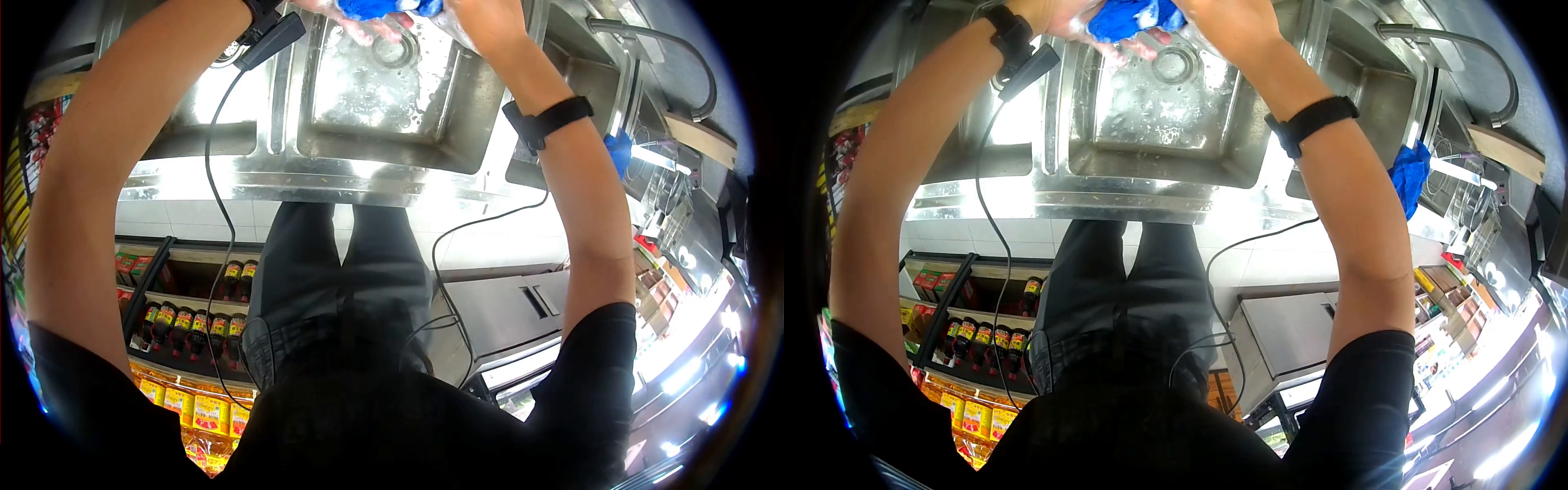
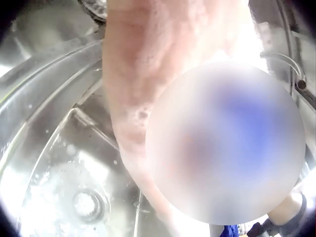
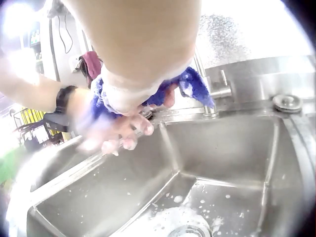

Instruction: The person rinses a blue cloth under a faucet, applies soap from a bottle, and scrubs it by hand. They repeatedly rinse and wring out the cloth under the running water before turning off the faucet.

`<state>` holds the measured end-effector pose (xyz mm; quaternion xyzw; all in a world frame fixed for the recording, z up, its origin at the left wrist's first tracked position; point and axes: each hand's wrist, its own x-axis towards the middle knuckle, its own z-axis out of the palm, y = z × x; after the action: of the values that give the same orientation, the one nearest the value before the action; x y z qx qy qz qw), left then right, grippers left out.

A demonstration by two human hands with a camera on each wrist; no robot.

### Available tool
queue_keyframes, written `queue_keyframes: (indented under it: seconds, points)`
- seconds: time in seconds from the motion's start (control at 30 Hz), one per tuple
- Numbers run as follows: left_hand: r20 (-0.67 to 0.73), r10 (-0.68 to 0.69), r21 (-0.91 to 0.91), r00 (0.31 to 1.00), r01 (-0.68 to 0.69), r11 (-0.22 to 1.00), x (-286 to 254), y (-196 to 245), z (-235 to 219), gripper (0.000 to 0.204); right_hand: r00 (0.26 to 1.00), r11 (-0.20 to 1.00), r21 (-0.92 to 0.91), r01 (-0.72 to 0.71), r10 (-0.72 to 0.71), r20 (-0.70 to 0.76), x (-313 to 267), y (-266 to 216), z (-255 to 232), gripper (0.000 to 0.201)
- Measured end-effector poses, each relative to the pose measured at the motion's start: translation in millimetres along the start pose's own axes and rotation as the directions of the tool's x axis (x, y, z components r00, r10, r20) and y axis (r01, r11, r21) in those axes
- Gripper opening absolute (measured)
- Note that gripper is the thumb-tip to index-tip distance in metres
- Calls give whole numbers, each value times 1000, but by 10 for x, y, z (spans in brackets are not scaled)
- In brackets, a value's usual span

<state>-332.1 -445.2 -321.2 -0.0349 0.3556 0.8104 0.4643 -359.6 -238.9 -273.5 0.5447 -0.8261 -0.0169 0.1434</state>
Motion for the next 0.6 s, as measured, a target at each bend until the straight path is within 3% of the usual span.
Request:
queue_keyframes:
  seconds: [0.07, 0.13, 0.17, 0.2, 0.23, 0.27, 0.33, 0.37, 0.4, 0.43, 0.47, 0.57, 0.6]
  points:
    - [133, -102, -161, 986, 123, 979, -206, 73, 280, 46, 998, 998, -1, 61, -61, -2, 87, 4, -65, 16]
    - [96, -211, -86, 973, 219, 972, -158, 104, 234, 38, 984, 990, -73, 117, -126, -129, 85, 46, 8, 16]
    - [24, -198, -67, 980, 200, 978, -99, 57, 115, 37, 969, 984, -111, 142, -161, -190, 90, 57, 29, 15]
    - [-48, -183, -48, 982, 181, 982, -63, 12, 45, 37, 988, 992, -45, 120, -123, -88, 89, 66, 28, 15]
    - [-81, -85, 139, 993, 96, 986, -50, -21, 63, 27, 996, 996, 18, 91, -91, 17, 130, 42, -48, 15]
    - [-119, -149, 340, 982, 181, 923, -71, 29, 162, 21, 990, 995, 78, 55, -64, 126, 150, 25, -92, 15]
    - [-229, -240, 677, 943, 332, 657, -116, 198, 343, 11, 956, 993, 107, 52, -81, 283, 159, 43, -4, 13]
    - [-218, -59, 748, 974, 205, 631, -33, 58, 280, 4, 929, 991, 122, 49, -90, 358, 162, 51, 56, 14]
    - [-34, 18, 793, 999, 16, 609, 140, -76, -8, 13, 913, 993, 119, 21, -67, 403, 165, 46, 103, 14]
    - [10, 112, 954, 994, -43, 298, 225, -108, -65, 19, 893, 993, 115, -8, -45, 448, 168, 39, 156, 14]
    - [82, 184, 996, 979, -73, -54, 308, -145, -113, 24, 871, 993, 109, -36, -23, 491, 156, 38, 223, 15]
    - [-37, 286, 943, 957, 128, -306, 362, -277, -75, 26, 861, 981, 121, -154, 73, 504, 43, 38, 606, 15]
    - [-103, 323, 948, 941, 191, -255, 323, -289, -30, 25, 867, 969, 179, -171, 62, 494, -5, 34, 727, 13]
